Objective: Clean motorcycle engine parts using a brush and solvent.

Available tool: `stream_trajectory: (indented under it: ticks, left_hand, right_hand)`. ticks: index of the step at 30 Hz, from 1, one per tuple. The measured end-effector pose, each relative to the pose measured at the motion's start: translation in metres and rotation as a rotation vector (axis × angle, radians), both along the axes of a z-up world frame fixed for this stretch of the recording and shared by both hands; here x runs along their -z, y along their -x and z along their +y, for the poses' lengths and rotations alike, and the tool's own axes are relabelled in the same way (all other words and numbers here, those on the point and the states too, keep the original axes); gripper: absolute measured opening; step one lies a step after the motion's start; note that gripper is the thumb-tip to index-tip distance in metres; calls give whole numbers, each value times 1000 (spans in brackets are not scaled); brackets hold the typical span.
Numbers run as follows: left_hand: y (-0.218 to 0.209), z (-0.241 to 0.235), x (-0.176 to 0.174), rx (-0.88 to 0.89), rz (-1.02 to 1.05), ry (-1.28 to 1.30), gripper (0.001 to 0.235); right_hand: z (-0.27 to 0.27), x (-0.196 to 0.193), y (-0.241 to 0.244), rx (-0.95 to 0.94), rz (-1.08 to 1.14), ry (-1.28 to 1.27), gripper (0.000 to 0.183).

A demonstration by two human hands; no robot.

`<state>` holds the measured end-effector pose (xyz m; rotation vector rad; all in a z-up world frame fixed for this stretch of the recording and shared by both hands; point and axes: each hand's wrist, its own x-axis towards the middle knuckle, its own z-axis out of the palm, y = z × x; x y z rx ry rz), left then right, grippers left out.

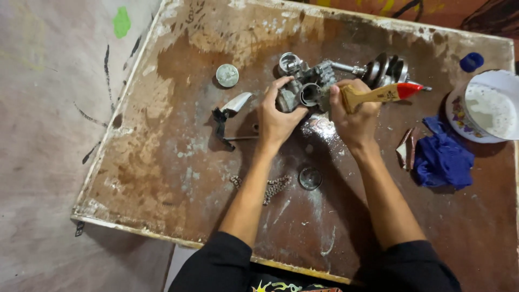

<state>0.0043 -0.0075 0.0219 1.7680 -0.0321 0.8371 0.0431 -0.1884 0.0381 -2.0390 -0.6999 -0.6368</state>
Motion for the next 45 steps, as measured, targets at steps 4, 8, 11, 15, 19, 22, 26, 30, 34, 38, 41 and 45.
stream_trajectory:
  ticks: [4, 8, 11, 15, 19, 22, 26, 30, 34, 38, 41, 45]
  left_hand:
    - [-6, 6, -25, 84, 197, -128, 57]
    - [-19, 11, -23, 104, 139, -103, 57]
    - [-28, 17, -20, 182, 115, -128, 56]
    - [-37, 21, -30, 312, 229, -322, 63]
    - [-66, 14, -39, 483, 486, -537, 71]
    - [-81, 14, -52, 606, 369, -731, 73]
    - [-109, 6, -75, 830, 397, -945, 70]
    - [-112, -20, -87, 913, 435, -1103, 40]
    - [-146, -42, -48, 957, 325, -1430, 28]
    - [-113, -49, -60, 852, 371, -1566, 29]
    - [-100, -52, -67, 808, 352, -1571, 34]
    - [-84, -53, -74, 746, 400, -1569, 32]
  right_hand:
    - [11, 1, -17, 0, 107, -351, 21]
    - [5, 19, -19, 90, -41, -282, 23]
    - [-13, 4, 8, 24, 35, -33, 25]
    - [-34, -32, 14, 65, 166, -23, 19]
    - [-44, -23, 11, 29, 53, -190, 17]
    - [-42, -5, 12, -11, 292, -296, 12]
    - [-43, 5, 35, 31, 110, -264, 16]
    - [-31, 22, 51, 83, 577, -455, 12]
    - [-26, 61, 51, -126, 744, -845, 12]
    - [-19, 74, 52, -77, 828, -778, 12]
    - [-21, 78, 51, 32, 798, -675, 10]
    - [-32, 80, 44, -4, 711, -545, 8]
